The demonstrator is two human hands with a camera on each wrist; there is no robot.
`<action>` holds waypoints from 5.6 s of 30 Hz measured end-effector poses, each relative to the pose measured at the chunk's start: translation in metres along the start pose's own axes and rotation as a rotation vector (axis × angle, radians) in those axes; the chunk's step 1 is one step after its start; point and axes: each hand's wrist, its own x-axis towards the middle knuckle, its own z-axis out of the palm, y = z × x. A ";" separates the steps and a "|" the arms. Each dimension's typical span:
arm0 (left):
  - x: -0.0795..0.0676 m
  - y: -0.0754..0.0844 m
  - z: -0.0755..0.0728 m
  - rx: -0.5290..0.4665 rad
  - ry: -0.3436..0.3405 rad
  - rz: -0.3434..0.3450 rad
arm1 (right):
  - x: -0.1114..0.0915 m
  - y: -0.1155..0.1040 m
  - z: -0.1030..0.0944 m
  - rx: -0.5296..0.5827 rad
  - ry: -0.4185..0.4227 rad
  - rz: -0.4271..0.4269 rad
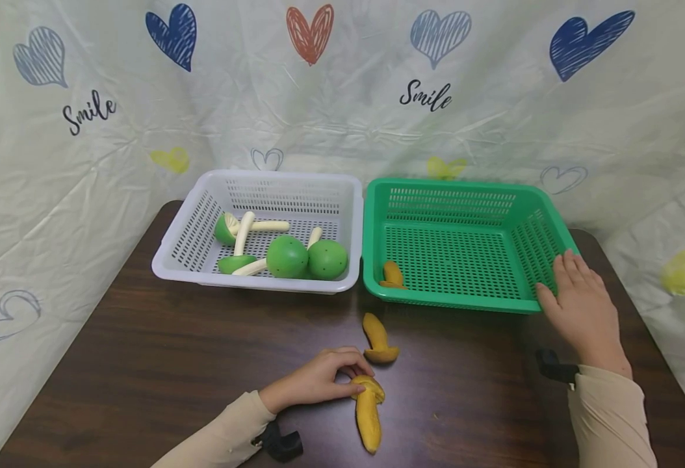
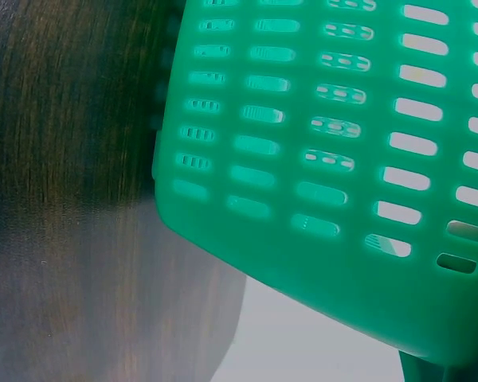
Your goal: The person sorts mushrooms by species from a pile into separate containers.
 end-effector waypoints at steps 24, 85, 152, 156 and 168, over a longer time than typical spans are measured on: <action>0.001 0.000 -0.009 -0.147 0.034 -0.017 | 0.000 -0.001 0.000 -0.001 0.015 -0.006; 0.050 0.036 -0.061 -0.391 0.344 0.034 | 0.000 0.001 0.002 0.000 0.039 -0.007; 0.136 0.030 -0.080 0.019 0.790 -0.073 | -0.002 0.000 0.002 -0.007 0.015 -0.006; 0.137 0.030 -0.082 0.038 0.809 -0.058 | -0.002 0.000 0.002 -0.008 0.016 -0.002; 0.137 0.032 -0.082 0.092 0.723 -0.077 | -0.002 0.000 0.002 0.001 0.023 0.003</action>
